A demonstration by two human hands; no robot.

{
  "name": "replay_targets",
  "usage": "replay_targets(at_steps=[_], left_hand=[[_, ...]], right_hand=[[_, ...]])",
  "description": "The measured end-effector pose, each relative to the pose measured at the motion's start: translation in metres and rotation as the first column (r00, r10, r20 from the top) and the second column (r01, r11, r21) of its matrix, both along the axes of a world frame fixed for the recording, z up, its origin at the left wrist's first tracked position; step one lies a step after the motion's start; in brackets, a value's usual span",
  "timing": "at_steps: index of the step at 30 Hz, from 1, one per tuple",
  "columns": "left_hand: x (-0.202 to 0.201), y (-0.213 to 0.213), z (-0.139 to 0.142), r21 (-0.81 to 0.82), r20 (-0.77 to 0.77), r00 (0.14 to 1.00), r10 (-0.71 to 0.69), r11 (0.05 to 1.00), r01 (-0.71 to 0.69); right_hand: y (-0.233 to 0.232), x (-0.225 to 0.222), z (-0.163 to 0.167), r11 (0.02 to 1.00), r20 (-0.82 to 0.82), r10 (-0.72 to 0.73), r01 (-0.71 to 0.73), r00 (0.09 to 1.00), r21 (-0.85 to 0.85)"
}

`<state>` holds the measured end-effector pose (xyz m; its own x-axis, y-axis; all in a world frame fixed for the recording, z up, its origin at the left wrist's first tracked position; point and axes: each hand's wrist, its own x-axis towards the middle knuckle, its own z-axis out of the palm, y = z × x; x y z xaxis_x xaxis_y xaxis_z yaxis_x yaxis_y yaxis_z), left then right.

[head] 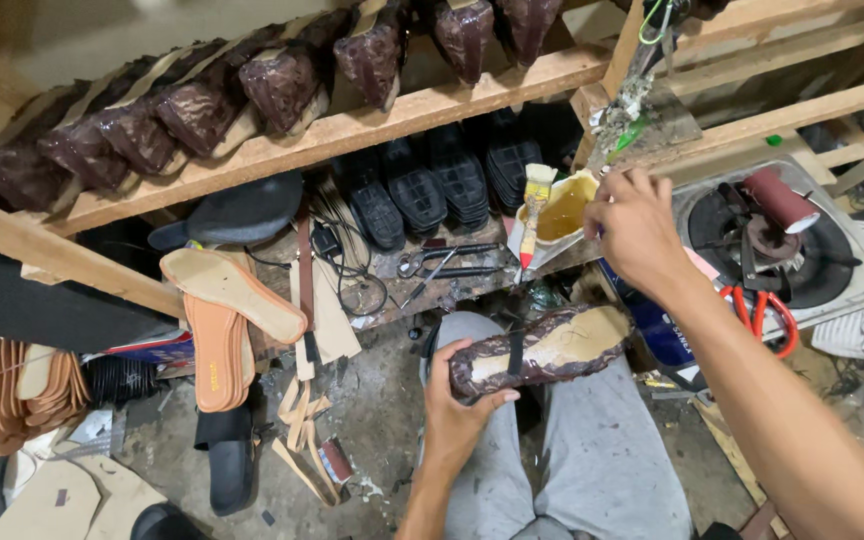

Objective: The person assembles a brown sandal at a workbench. They hold the shoe on their lap, position and press a leather strap with a gold buckle onto the shoe upper, trim and fit components, then apply glue from a container with a brush onto the shoe sole area and press the parts together.

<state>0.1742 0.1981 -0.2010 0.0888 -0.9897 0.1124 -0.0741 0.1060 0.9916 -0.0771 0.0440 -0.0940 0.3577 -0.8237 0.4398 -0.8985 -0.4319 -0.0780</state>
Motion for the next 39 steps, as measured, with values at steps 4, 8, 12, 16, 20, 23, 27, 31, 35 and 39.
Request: replay_targets(at_steps=[4, 8, 12, 16, 20, 23, 27, 31, 35, 39], left_hand=[[-0.009, 0.012, 0.0, -0.124, 0.03, 0.999, 0.035, 0.992, -0.031], [-0.011, 0.019, 0.0, -0.26, 0.167, 0.981, 0.094, 0.965, -0.048], [-0.013, 0.023, 0.002, -0.317, 0.193, 0.976, 0.105, 0.948, -0.04], [-0.02, 0.026, 0.003, -0.341, 0.199, 0.974, 0.11, 0.939, -0.036], [-0.02, 0.027, 0.005, -0.32, 0.215, 0.97, 0.115, 0.947, -0.041], [-0.019, 0.029, 0.006, -0.293, 0.22, 0.97, 0.105, 0.955, -0.037], [-0.018, 0.028, 0.004, -0.314, 0.211, 0.971, 0.11, 0.949, -0.039], [-0.017, 0.026, 0.001, -0.282, 0.195, 0.975, 0.106, 0.958, -0.048], [-0.016, 0.024, -0.001, -0.296, 0.189, 0.975, 0.112, 0.954, -0.052], [-0.014, 0.022, -0.002, -0.296, 0.206, 0.972, 0.109, 0.954, -0.044]], right_hand=[[0.088, 0.008, 0.012, 0.996, 0.46, 0.083, -0.067, 0.884, -0.051], [0.161, 0.045, -0.019, 0.999, 0.491, -0.04, 0.033, 0.87, 0.022], [0.192, 0.062, -0.047, 0.988, 0.509, -0.136, 0.079, 0.85, 0.132], [0.195, 0.066, -0.06, 0.981, 0.496, -0.177, 0.109, 0.85, 0.162], [0.198, 0.073, -0.064, 0.972, 0.279, -0.217, 0.181, 0.935, 0.15], [0.202, 0.077, -0.062, 0.98, 0.139, -0.198, 0.195, 0.97, 0.038], [0.202, 0.076, -0.056, 0.959, 0.077, -0.273, 0.266, 0.959, 0.093], [0.197, 0.075, -0.053, 0.972, 0.072, -0.23, 0.227, 0.97, 0.056], [0.195, 0.076, -0.053, 0.976, 0.046, -0.216, 0.215, 0.975, 0.029], [0.193, 0.079, -0.051, 0.965, 0.038, -0.245, 0.24, 0.969, 0.107]])
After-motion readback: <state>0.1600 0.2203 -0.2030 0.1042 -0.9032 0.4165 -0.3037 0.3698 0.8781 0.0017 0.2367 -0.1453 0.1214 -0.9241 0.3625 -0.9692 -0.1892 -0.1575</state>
